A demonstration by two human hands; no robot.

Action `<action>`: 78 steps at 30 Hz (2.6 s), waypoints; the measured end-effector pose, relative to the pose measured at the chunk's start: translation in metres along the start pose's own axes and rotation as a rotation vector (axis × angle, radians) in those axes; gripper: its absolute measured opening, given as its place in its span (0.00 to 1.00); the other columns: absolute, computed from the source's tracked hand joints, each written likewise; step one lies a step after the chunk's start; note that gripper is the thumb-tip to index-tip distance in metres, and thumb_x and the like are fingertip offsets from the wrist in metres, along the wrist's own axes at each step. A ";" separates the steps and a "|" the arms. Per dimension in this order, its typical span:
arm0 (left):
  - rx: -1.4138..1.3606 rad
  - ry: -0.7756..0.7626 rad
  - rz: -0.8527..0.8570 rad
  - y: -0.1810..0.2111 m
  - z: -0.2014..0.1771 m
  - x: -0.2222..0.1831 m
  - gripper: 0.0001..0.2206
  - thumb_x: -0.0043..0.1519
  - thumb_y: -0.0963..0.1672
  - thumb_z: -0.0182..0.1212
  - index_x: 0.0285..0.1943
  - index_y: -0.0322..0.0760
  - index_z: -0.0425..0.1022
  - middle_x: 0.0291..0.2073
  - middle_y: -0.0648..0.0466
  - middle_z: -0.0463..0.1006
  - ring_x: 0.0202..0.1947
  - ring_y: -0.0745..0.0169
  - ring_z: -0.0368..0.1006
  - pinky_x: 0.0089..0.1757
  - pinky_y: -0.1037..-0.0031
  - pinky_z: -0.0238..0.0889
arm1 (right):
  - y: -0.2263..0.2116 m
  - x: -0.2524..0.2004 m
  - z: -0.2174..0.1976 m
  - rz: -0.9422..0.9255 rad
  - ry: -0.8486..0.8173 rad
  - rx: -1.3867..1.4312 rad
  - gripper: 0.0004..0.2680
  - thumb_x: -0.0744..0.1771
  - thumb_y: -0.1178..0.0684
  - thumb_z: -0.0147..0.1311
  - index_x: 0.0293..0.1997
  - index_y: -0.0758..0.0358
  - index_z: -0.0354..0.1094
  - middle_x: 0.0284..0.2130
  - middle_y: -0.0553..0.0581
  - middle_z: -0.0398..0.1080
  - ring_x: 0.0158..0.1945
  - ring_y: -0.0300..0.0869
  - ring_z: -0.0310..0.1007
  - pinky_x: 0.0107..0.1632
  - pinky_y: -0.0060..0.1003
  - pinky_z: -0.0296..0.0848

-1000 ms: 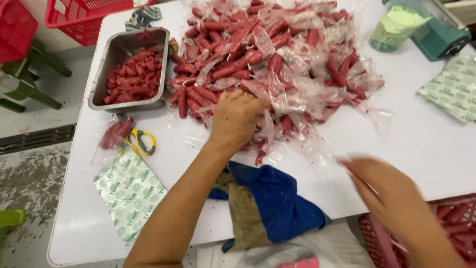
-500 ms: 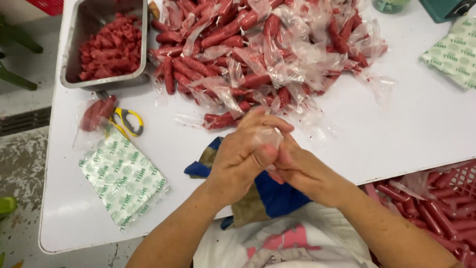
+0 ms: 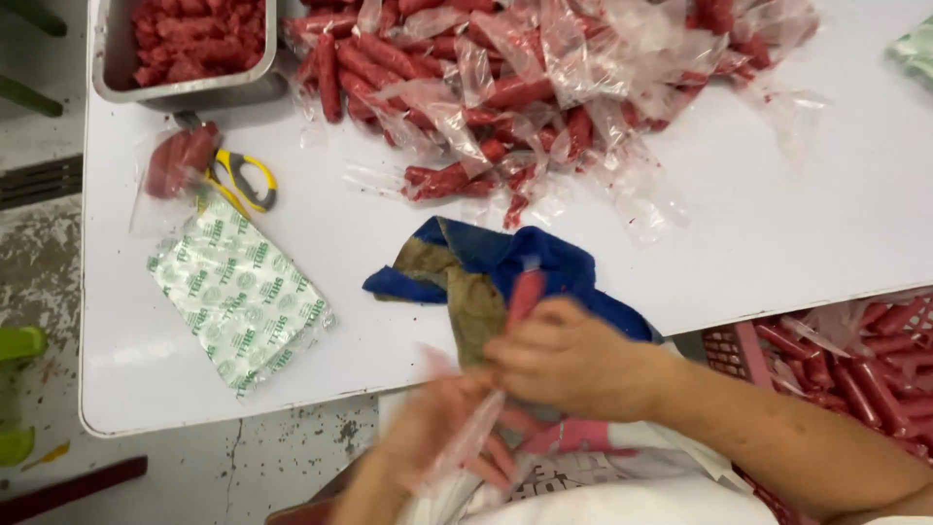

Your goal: Manually wrapping small pink cylindrical food items in plastic packaging at a production table.

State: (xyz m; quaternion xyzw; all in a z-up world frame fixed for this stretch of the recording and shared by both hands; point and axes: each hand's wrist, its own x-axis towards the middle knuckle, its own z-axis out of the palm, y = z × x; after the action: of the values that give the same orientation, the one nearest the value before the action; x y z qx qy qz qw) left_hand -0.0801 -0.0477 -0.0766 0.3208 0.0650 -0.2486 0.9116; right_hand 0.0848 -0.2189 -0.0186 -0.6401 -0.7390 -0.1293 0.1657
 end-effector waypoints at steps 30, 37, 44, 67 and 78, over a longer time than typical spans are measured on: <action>1.570 0.237 0.850 0.072 0.031 0.060 0.18 0.57 0.54 0.61 0.41 0.38 0.70 0.35 0.51 0.70 0.34 0.55 0.69 0.32 0.66 0.64 | 0.065 0.013 -0.046 0.241 -0.148 0.946 0.08 0.68 0.54 0.49 0.37 0.52 0.78 0.36 0.42 0.80 0.62 0.53 0.59 0.67 0.59 0.44; 1.511 0.239 0.938 0.047 0.018 0.069 0.18 0.61 0.52 0.61 0.41 0.33 0.69 0.39 0.46 0.68 0.38 0.47 0.69 0.38 0.61 0.67 | 0.062 -0.010 -0.027 0.252 -0.209 0.983 0.12 0.70 0.51 0.44 0.55 0.53 0.73 0.52 0.48 0.76 0.63 0.54 0.56 0.66 0.49 0.58; 1.583 0.217 0.967 0.040 0.010 0.074 0.25 0.58 0.55 0.63 0.46 0.27 0.70 0.42 0.45 0.67 0.41 0.48 0.69 0.41 0.61 0.70 | 0.047 -0.015 -0.020 0.310 -0.115 1.035 0.09 0.70 0.52 0.47 0.49 0.57 0.76 0.47 0.50 0.78 0.66 0.55 0.57 0.71 0.53 0.50; 0.944 0.126 0.847 0.040 0.032 0.070 0.18 0.69 0.51 0.51 0.29 0.39 0.74 0.21 0.58 0.76 0.22 0.67 0.70 0.29 0.76 0.66 | 0.004 -0.035 0.070 0.483 0.455 0.499 0.19 0.72 0.38 0.39 0.56 0.65 0.68 0.51 0.57 0.75 0.51 0.50 0.79 0.54 0.42 0.76; 2.560 0.145 1.069 0.175 -0.023 0.214 0.18 0.56 0.45 0.59 0.57 0.57 0.73 0.46 0.60 0.75 0.46 0.56 0.66 0.47 0.62 0.60 | 0.011 -0.259 -0.060 1.329 -0.825 0.067 0.19 0.64 0.31 0.47 0.63 0.20 0.58 0.50 0.24 0.76 0.53 0.22 0.78 0.58 0.24 0.72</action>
State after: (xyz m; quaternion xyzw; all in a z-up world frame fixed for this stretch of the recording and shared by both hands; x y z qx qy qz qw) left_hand 0.1932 -0.0042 -0.0574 0.9216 -0.2882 0.2575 -0.0352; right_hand 0.1328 -0.4759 -0.0701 -0.9393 -0.2059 0.2675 -0.0605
